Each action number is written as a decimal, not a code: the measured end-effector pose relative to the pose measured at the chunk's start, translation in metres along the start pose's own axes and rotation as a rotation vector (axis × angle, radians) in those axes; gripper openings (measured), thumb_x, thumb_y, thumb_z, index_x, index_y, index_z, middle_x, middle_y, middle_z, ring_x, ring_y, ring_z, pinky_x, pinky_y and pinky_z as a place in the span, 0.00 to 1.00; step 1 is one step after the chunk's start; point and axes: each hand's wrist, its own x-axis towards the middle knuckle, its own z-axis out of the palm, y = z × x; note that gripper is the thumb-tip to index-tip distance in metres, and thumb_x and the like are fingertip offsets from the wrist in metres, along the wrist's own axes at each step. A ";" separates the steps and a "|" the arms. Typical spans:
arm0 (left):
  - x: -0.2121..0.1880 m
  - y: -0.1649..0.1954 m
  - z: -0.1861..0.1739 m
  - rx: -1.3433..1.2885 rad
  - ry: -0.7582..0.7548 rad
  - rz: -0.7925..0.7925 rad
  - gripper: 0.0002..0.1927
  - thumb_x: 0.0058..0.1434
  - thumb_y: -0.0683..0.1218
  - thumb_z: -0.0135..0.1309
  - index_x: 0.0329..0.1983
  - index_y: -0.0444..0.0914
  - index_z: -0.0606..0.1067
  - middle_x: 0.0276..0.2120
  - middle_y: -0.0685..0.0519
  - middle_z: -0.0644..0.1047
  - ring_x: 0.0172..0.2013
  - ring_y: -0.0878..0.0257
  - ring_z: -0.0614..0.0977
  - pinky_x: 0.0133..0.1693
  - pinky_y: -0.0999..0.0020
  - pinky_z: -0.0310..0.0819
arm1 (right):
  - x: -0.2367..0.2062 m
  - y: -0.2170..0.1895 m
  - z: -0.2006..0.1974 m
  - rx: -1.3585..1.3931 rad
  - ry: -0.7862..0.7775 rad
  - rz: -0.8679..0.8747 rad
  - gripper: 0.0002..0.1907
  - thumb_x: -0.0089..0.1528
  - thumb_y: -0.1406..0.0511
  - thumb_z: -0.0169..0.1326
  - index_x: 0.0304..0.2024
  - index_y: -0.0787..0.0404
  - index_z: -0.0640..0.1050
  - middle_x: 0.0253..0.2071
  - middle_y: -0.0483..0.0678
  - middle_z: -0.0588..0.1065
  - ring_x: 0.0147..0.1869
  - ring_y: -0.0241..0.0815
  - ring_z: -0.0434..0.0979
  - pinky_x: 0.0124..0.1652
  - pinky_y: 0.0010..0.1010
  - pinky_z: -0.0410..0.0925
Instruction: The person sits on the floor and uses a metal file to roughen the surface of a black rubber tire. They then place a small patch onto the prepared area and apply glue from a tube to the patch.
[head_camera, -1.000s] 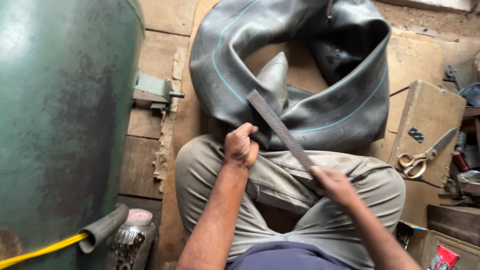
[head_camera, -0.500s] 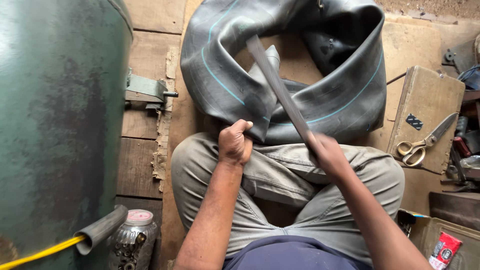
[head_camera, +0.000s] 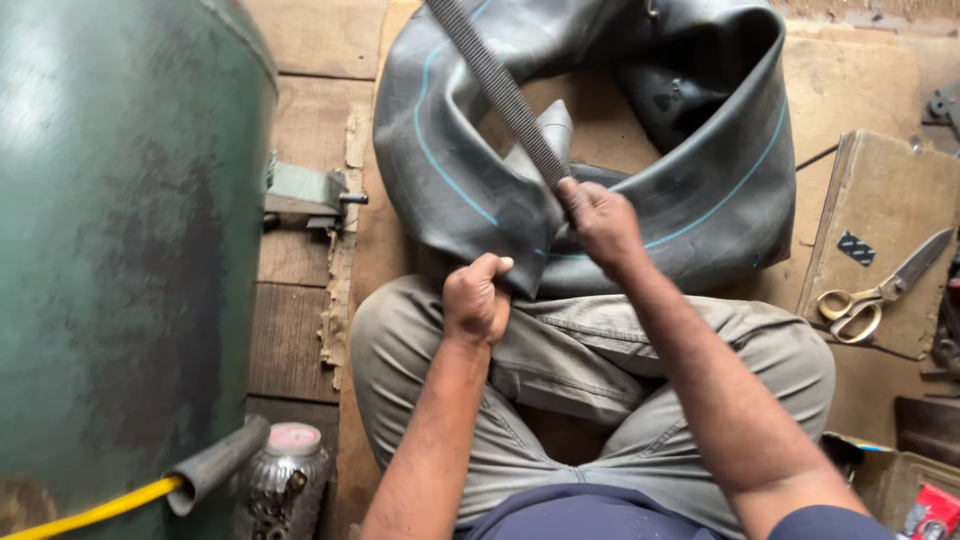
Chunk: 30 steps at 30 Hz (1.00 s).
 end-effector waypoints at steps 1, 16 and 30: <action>-0.001 -0.001 0.001 -0.011 -0.007 0.004 0.04 0.53 0.31 0.53 0.28 0.29 0.77 0.32 0.50 0.78 0.36 0.58 0.80 0.45 0.64 0.74 | -0.001 0.000 -0.006 0.133 0.005 0.058 0.25 0.73 0.54 0.49 0.26 0.63 0.73 0.23 0.40 0.67 0.26 0.32 0.62 0.26 0.29 0.59; -0.008 0.005 0.023 0.077 0.035 0.111 0.32 0.69 0.56 0.51 0.66 0.27 0.67 0.64 0.51 0.71 0.63 0.60 0.70 0.65 0.64 0.61 | -0.021 0.057 -0.038 -0.130 -0.041 0.399 0.32 0.69 0.46 0.49 0.22 0.64 0.73 0.20 0.49 0.70 0.26 0.39 0.66 0.29 0.34 0.63; -0.010 0.009 0.029 0.128 0.003 0.109 0.36 0.69 0.60 0.46 0.69 0.28 0.62 0.66 0.49 0.68 0.65 0.59 0.69 0.67 0.62 0.59 | -0.019 0.036 -0.066 -0.605 0.036 0.463 0.33 0.68 0.38 0.43 0.39 0.61 0.77 0.34 0.64 0.78 0.44 0.66 0.78 0.44 0.53 0.68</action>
